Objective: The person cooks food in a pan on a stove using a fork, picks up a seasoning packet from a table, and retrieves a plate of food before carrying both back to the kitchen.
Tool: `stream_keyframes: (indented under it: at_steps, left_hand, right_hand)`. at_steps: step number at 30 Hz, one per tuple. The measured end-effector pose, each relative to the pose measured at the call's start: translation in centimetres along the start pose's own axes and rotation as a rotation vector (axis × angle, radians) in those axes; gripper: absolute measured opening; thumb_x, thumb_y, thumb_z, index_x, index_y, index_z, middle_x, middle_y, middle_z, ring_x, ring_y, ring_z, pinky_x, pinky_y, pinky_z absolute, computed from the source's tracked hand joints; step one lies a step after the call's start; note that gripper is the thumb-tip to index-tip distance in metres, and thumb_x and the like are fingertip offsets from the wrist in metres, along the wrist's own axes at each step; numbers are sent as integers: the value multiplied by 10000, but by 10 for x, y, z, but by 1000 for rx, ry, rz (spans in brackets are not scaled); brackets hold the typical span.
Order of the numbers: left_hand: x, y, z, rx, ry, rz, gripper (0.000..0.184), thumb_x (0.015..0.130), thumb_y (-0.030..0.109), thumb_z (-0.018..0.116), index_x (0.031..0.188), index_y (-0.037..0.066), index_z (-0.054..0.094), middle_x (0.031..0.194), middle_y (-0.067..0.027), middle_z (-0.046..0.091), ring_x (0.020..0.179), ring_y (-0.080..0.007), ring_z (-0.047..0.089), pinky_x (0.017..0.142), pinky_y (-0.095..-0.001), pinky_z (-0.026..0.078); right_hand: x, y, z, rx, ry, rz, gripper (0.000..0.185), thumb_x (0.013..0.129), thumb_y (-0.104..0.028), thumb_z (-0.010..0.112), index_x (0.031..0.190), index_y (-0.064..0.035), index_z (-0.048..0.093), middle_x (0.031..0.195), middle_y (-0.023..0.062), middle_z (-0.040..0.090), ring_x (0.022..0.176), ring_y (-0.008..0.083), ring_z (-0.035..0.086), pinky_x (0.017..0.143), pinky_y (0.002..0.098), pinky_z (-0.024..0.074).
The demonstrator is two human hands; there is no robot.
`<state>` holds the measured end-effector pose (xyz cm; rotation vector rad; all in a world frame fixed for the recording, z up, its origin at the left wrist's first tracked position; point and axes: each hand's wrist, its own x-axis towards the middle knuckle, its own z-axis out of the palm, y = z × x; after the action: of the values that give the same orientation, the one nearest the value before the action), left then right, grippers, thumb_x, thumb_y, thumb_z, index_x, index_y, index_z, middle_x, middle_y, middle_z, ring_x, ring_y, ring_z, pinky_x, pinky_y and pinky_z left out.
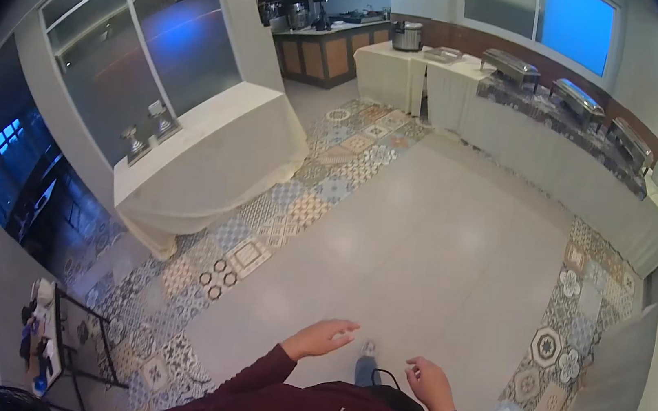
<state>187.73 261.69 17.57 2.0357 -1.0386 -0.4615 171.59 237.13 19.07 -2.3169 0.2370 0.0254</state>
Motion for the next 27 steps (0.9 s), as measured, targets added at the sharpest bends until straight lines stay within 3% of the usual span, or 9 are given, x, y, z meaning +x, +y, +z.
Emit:
stream_keyframes:
  at_steps: [6,9,13,20,24,27]
  left_hand:
    - [103,-87,-90,-86,-100,-248,360,876,274,485,1126,18,522,1071,-168,582,965,-317,566,822,-362,452]
    - [136,-136,-145,-71,39,-346,362,869,286,491,1111,20,537,1084,-170,578,960,-318,569,822,-361,455]
    - [167,-238,-190,-29,191,-473,381,862,314,499,1113,30,542,1056,-175,593,964,-330,570,835,-382,447]
    - [270,-391,-331,-103,119,-722,441,842,367,518,1120,26,533,1012,-217,597,954,-344,574,830,-392,449]
    - [392,-495,-444,201,33,-545,443,843,362,499,1133,28,519,1031,-209,587,974,-340,556,842,-401,434]
    - [518,-504,-538,236,55,-378,424,852,338,496,1140,27,510,1072,-190,572,1005,-337,534,852,-396,425]
  right_hand:
    - [229,-25,-33,-20,9,-90,195,789,-162,583,941,-41,601,784,112,629,674,245,605,631,339,488]
    - [345,-63,-34,-45,-94,-179,192,792,-154,576,944,-39,599,799,114,631,683,243,609,638,337,490]
    - [503,-96,-2,-39,-236,-466,204,793,-163,575,960,-47,594,783,117,622,702,249,609,640,351,485]
    - [749,-136,52,-142,-478,-386,216,795,-215,549,958,-81,593,807,98,625,779,268,602,691,375,475]
    - [885,-164,25,-61,-350,-341,241,798,-241,551,971,-80,603,812,101,631,769,277,604,689,378,478]
    - [974,-171,-6,-74,-124,-251,232,777,-195,583,960,-55,604,798,116,631,724,273,609,661,363,486]
